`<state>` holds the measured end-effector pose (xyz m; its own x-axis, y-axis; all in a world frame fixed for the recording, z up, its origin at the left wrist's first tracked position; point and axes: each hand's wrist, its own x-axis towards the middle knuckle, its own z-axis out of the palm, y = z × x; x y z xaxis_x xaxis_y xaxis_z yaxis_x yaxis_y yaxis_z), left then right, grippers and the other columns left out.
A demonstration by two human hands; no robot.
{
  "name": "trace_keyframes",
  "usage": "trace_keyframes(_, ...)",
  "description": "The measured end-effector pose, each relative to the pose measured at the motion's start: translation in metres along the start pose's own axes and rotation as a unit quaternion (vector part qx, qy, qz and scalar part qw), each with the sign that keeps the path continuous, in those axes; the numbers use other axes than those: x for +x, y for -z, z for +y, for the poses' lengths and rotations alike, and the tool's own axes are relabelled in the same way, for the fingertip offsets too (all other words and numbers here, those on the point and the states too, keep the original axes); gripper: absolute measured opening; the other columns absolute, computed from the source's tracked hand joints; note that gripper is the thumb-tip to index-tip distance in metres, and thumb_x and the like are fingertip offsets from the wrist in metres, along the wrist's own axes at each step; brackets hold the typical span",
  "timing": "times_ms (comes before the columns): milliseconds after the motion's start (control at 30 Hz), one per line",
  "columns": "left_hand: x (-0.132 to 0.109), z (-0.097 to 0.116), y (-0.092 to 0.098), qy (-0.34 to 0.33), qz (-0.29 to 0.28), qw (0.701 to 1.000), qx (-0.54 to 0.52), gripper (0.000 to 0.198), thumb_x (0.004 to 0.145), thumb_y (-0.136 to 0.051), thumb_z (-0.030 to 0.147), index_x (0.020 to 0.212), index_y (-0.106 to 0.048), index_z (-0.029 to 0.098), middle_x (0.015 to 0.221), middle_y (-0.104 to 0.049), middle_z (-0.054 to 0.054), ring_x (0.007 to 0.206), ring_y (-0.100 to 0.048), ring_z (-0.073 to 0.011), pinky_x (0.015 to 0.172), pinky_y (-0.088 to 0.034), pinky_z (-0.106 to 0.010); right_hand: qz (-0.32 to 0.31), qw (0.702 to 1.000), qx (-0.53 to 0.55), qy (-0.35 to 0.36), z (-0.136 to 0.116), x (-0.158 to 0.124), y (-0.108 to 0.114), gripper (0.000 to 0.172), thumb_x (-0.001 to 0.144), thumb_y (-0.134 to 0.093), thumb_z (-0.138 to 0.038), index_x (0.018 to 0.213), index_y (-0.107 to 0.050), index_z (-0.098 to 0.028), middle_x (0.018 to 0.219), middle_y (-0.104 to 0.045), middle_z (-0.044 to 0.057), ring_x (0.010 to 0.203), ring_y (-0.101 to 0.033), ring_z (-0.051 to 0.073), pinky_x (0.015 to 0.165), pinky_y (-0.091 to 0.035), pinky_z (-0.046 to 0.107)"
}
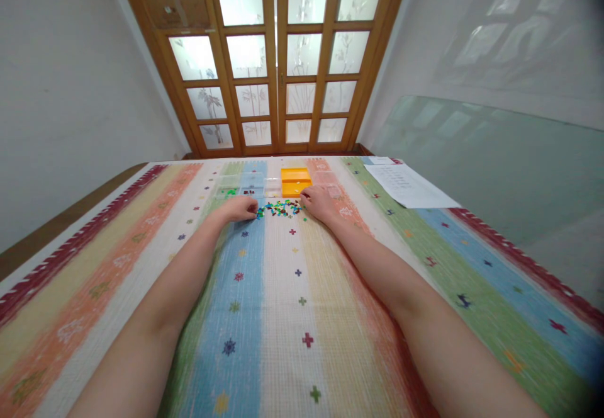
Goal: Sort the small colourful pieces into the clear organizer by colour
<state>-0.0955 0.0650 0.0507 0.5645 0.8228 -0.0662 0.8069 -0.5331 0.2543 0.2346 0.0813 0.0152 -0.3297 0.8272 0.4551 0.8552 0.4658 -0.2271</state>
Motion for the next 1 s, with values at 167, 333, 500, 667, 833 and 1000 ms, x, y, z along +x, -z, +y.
trace_keyframes(167,0.003,0.002,-0.005,-0.036,0.016,0.999,0.007,0.013,0.084,-0.062,0.029,0.083,-0.072,0.020,0.080,-0.071,-0.004,0.074,-0.061,-0.0202,0.067,-0.038,-0.029,-0.011,1.000,0.002,-0.006,-0.002,-0.001,0.003,0.024,0.100,-0.056,-0.024,0.098,-0.079,-0.019,0.104,-0.080,0.009,0.097,-0.065,0.024,0.088,-0.038,0.033)
trace_keyframes(333,0.006,0.003,-0.010,-0.056,0.054,0.997,0.005,0.017,0.086,-0.059,0.026,0.082,-0.073,0.019,0.084,-0.071,-0.005,0.080,-0.062,-0.0213,0.072,-0.042,-0.030,-0.010,1.000,0.005,-0.014,-0.003,0.000,0.003,0.025,0.101,-0.056,-0.026,0.098,-0.080,-0.019,0.102,-0.079,0.010,0.097,-0.065,0.024,0.089,-0.038,0.034)
trace_keyframes(500,0.006,0.002,-0.011,-0.070,0.041,0.997,-0.006,0.013,0.082,-0.062,0.024,0.084,-0.075,0.020,0.087,-0.071,-0.005,0.083,-0.063,-0.0217,0.075,-0.044,-0.030,-0.011,1.000,0.009,-0.014,-0.004,0.000,0.003,0.026,0.101,-0.055,-0.025,0.099,-0.080,-0.019,0.103,-0.079,0.010,0.097,-0.064,0.024,0.089,-0.038,0.034)
trace_keyframes(667,0.006,0.002,-0.013,-0.089,0.065,0.993,-0.036,0.013,0.083,-0.062,0.025,0.084,-0.074,0.020,0.088,-0.069,-0.006,0.085,-0.063,-0.0221,0.080,-0.047,-0.031,-0.006,1.000,0.008,-0.007,-0.002,0.000,0.001,0.026,0.101,-0.055,-0.026,0.098,-0.080,-0.019,0.101,-0.078,0.010,0.096,-0.064,0.025,0.089,-0.038,0.034)
trace_keyframes(833,0.006,0.007,-0.018,-0.057,0.126,0.983,-0.123,0.013,0.088,-0.062,0.031,0.090,-0.072,0.021,0.089,-0.071,-0.004,0.081,-0.063,-0.0203,0.079,-0.049,-0.032,0.006,1.000,0.002,0.011,0.000,0.000,-0.002,0.023,0.101,-0.056,-0.026,0.094,-0.078,-0.020,0.096,-0.077,0.009,0.094,-0.063,0.025,0.089,-0.037,0.036)
trace_keyframes(1000,0.013,0.023,-0.030,-0.022,0.210,0.956,-0.202,0.014,0.090,-0.063,0.032,0.094,-0.070,0.020,0.088,-0.072,-0.003,0.075,-0.060,-0.0178,0.077,-0.050,-0.031,0.033,0.994,0.001,0.106,-0.012,-0.003,-0.003,0.023,0.104,-0.057,-0.029,0.095,-0.077,-0.021,0.096,-0.075,0.009,0.097,-0.060,0.026,0.093,-0.036,0.039)
